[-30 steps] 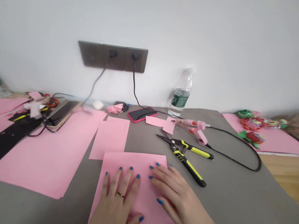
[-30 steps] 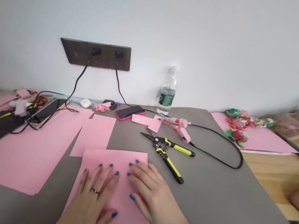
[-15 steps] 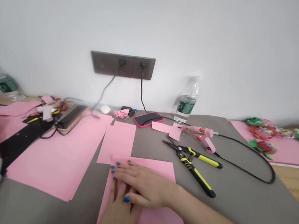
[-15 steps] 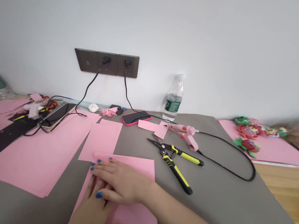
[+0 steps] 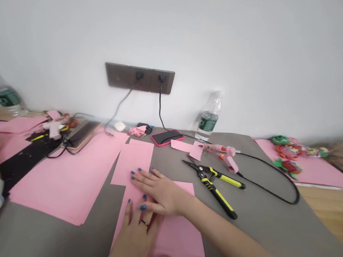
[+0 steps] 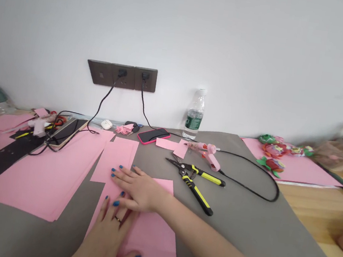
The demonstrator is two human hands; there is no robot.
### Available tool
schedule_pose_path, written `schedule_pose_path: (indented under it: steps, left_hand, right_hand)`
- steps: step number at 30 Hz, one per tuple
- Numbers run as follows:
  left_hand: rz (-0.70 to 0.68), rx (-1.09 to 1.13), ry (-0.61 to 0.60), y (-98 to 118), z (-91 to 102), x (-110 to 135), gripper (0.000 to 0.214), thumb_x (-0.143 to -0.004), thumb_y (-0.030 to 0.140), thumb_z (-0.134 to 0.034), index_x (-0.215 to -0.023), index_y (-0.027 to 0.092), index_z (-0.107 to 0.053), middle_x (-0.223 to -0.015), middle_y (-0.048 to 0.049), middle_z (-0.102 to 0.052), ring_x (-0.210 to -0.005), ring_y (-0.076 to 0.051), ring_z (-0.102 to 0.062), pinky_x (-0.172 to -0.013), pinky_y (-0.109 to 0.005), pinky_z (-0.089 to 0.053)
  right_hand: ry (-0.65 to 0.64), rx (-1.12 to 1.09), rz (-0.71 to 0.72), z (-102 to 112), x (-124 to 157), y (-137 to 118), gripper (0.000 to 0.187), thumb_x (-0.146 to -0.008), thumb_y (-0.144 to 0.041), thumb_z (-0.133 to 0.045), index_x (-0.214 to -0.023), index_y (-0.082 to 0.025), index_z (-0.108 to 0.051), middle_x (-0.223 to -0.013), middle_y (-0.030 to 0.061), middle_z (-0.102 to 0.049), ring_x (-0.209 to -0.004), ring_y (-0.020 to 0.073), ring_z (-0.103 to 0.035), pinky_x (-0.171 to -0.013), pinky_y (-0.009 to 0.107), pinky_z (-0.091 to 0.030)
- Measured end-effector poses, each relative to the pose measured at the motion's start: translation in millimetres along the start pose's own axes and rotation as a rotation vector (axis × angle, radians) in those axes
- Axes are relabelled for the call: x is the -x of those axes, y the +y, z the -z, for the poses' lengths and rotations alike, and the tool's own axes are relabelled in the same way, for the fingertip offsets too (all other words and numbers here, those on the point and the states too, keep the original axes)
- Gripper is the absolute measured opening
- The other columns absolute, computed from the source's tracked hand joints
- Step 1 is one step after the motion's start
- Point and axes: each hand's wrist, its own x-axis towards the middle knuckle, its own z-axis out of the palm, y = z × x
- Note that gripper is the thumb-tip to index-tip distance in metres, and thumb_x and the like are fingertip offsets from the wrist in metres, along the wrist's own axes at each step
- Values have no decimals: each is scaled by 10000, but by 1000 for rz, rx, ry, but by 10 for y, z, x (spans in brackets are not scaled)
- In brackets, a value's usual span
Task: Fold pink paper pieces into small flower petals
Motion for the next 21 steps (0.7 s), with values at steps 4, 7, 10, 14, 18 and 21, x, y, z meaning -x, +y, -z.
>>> schedule_pose_path:
  steps: [4,7,10,14,18,21]
  left_hand:
    - [9,-17,-20,0,110,-20,823,-864,691,-429,-1501,174,-368,-1445,-189,-514,-1298,-476,-445,-1006,-653,-333]
    - [2,-22,-10,-2,141,-23,800,-884,656,-428,-1522,188,-314,-1510,-168,-434,-1322,-456,-424,-1014,-632,-340]
    - [0,-31,16,-17,142,-12,764,-900,602,-450,-1522,180,-314,-1525,-151,-417,-1324,-419,-428,-1031,-587,-352]
    - [-14,-25,105,-64,106,17,696,-933,488,-467,-1511,128,-324,-1483,-159,-477,-1330,-368,-426,-1053,-535,-364]
    - [7,11,165,-144,69,38,543,-972,360,-422,-1458,117,-402,-1465,-164,-491,-1322,-309,-450,-1039,-475,-414]
    - [19,14,169,-192,123,-5,458,-982,290,-378,-1382,95,-490,-1434,-183,-516,-1289,-297,-494,-1001,-452,-465]
  right_hand:
    - [15,99,-87,67,191,50,669,-976,-446,-431,-1553,-200,-202,-1595,106,-246,-1480,317,-183,-1166,617,-108]
    - [22,152,-155,94,397,57,662,-987,-459,-402,-1548,-164,-210,-1595,122,-238,-1483,319,-165,-1156,639,-120]
    - [43,203,-254,66,605,33,666,-991,-481,-393,-1536,-129,-244,-1590,143,-241,-1479,328,-175,-1147,645,-163]
    - [142,307,-426,-107,908,13,701,-993,-516,-374,-1529,-82,-250,-1577,193,-240,-1463,339,-231,-1131,616,-263]
    - [297,419,-541,-373,1201,-5,723,-1007,-492,-353,-1561,-104,-99,-1573,202,-239,-1455,324,-259,-1116,527,-361]
    - [360,431,-573,-483,1318,-60,740,-1011,-448,-369,-1560,-180,48,-1596,148,-197,-1457,307,-257,-1120,495,-373]
